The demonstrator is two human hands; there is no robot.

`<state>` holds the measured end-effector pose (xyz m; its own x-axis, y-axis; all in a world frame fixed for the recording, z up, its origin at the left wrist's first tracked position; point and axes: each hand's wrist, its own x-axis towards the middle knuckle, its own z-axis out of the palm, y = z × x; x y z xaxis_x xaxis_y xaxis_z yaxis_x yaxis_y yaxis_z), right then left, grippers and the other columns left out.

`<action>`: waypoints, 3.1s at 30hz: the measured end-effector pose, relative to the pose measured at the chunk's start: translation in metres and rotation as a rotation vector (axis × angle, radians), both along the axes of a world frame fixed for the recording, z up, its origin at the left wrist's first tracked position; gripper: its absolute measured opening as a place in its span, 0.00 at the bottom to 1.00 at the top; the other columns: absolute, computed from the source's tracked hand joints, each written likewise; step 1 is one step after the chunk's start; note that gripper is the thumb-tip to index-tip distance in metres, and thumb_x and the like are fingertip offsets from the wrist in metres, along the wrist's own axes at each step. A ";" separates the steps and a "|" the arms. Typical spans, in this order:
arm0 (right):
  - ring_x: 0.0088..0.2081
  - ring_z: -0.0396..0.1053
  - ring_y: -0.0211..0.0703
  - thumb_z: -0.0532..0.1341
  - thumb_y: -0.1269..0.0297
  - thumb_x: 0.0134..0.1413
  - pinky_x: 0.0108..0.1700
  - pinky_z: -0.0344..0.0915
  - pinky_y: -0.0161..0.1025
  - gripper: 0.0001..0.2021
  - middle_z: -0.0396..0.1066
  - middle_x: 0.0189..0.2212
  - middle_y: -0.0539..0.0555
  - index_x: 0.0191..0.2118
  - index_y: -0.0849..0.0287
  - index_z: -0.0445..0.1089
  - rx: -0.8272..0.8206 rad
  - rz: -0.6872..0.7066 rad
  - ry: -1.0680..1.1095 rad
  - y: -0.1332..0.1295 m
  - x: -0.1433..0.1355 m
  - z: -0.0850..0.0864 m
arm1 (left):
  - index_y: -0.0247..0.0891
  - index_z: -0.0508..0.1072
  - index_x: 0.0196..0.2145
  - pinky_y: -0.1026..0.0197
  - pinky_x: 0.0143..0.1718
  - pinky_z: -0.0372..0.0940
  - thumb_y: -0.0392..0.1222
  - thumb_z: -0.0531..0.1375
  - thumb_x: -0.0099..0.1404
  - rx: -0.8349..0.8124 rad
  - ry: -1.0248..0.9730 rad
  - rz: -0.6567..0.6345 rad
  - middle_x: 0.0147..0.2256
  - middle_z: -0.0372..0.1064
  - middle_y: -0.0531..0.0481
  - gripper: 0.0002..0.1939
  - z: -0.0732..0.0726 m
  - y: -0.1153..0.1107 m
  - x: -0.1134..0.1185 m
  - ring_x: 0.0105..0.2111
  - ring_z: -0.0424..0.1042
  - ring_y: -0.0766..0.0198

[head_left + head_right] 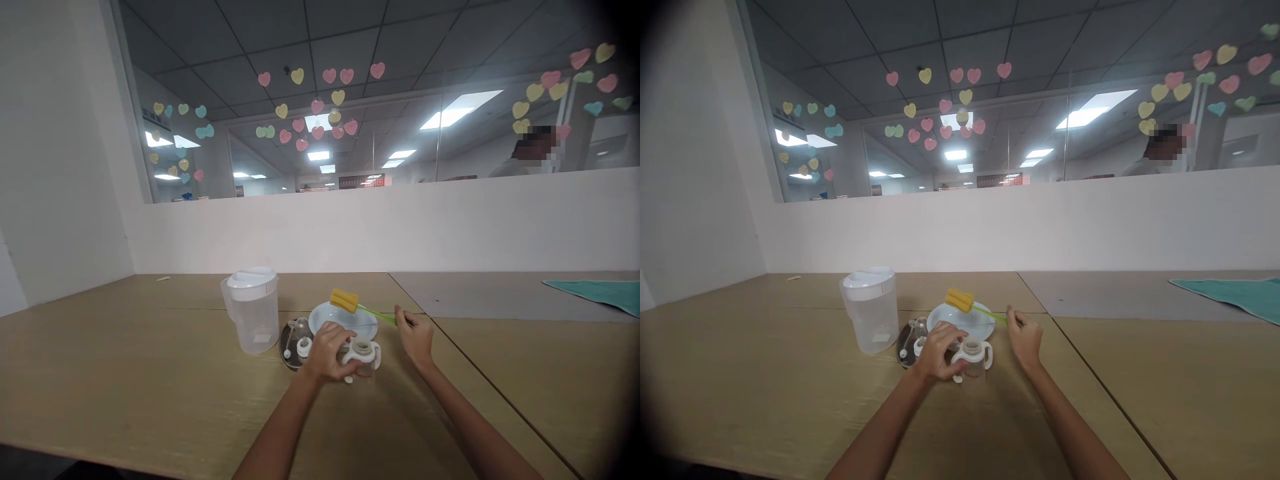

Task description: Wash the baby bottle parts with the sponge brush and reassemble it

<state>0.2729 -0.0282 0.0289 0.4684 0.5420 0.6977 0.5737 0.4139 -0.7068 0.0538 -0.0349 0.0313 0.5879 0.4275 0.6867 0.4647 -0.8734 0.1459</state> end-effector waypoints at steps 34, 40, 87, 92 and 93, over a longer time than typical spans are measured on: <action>0.15 0.51 0.33 0.65 0.44 0.35 0.20 0.49 0.34 0.21 0.55 0.10 0.45 0.18 0.60 0.69 -0.304 0.453 0.249 0.000 0.010 0.023 | 0.44 0.66 0.51 0.56 0.48 0.64 0.46 0.63 0.55 0.140 -0.553 0.436 0.43 0.64 0.46 0.26 0.014 0.020 -0.018 0.44 0.67 0.59; 0.28 0.66 0.42 0.65 0.46 0.37 0.33 0.60 0.35 0.19 0.71 0.21 0.53 0.18 0.60 0.71 -0.239 0.422 0.075 0.002 0.013 0.022 | 0.45 0.61 0.55 0.55 0.49 0.64 0.36 0.59 0.59 0.350 -0.248 0.396 0.46 0.60 0.43 0.26 0.009 0.026 -0.036 0.48 0.63 0.58; 0.18 0.55 0.33 0.59 0.67 0.33 0.22 0.45 0.31 0.06 0.61 0.12 0.46 0.13 0.60 0.64 -0.760 0.418 -0.252 0.033 0.013 -0.042 | 0.36 0.61 0.52 0.51 0.45 0.58 0.50 0.56 0.58 0.198 -0.419 0.233 0.41 0.68 0.41 0.27 -0.004 -0.012 0.002 0.41 0.67 0.53; 0.16 0.49 0.31 0.62 0.64 0.30 0.20 0.44 0.31 0.11 0.55 0.09 0.44 0.10 0.60 0.61 -0.814 0.609 -0.254 0.025 0.015 -0.038 | 0.35 0.62 0.52 0.50 0.43 0.58 0.52 0.57 0.54 0.197 -0.098 -0.011 0.37 0.70 0.41 0.30 -0.017 -0.023 0.023 0.38 0.68 0.53; 0.16 0.49 0.31 0.63 0.64 0.29 0.19 0.43 0.31 0.11 0.55 0.08 0.44 0.09 0.60 0.61 -0.820 0.639 -0.242 0.023 0.016 -0.037 | 0.34 0.62 0.53 0.50 0.43 0.59 0.52 0.56 0.54 0.190 -0.062 -0.020 0.37 0.70 0.40 0.31 -0.019 -0.022 0.023 0.38 0.68 0.53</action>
<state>0.2886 -0.0049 -0.0077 -0.1711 0.9842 0.0451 0.5807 0.1377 -0.8024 0.0771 -0.0573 0.0125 0.5490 0.2757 0.7890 0.4422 -0.8969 0.0056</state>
